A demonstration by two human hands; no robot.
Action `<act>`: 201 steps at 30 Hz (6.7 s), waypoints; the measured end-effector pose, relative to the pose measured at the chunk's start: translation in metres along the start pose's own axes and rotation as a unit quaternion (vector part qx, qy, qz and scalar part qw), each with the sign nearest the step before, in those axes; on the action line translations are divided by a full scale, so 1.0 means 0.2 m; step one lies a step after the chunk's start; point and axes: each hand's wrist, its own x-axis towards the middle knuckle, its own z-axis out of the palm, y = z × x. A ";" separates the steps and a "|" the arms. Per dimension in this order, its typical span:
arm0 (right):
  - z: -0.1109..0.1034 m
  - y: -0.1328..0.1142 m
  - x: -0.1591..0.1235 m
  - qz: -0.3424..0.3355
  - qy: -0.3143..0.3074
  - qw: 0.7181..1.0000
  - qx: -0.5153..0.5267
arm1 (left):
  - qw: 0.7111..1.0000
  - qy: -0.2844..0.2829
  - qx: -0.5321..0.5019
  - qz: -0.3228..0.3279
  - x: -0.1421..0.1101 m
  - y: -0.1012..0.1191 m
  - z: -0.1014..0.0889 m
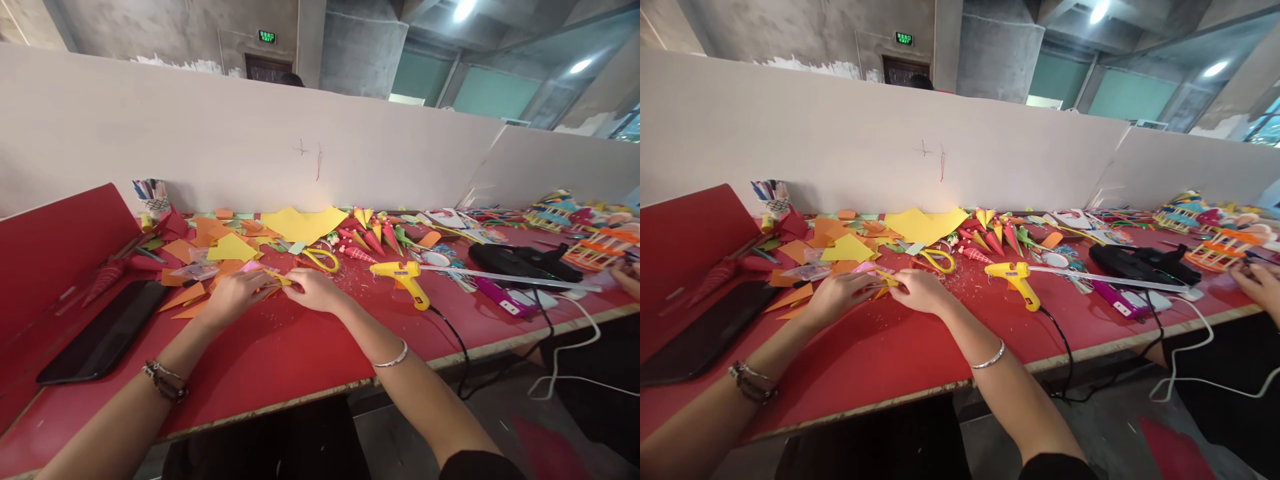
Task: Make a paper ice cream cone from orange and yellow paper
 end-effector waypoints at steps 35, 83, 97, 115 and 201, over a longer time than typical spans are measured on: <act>-0.01 0.03 0.01 -0.003 0.037 0.999 -0.007 | 0.919 0.039 -0.342 -0.191 0.02 0.05 0.03; 0.01 0.03 0.02 -0.020 0.012 1.000 0.011 | 0.998 -0.032 0.015 -0.053 0.00 0.00 0.01; 0.01 0.02 0.01 -0.022 0.001 1.000 -0.004 | 0.987 -0.036 -0.125 -0.092 0.00 0.00 0.04; 0.01 0.00 0.02 -0.041 -0.006 0.998 -0.048 | 0.921 -0.123 -0.311 -0.198 0.01 0.02 0.06; 0.03 -0.03 0.02 -0.041 -0.045 0.996 -0.060 | 0.967 -0.106 -0.223 -0.059 0.01 0.00 -0.01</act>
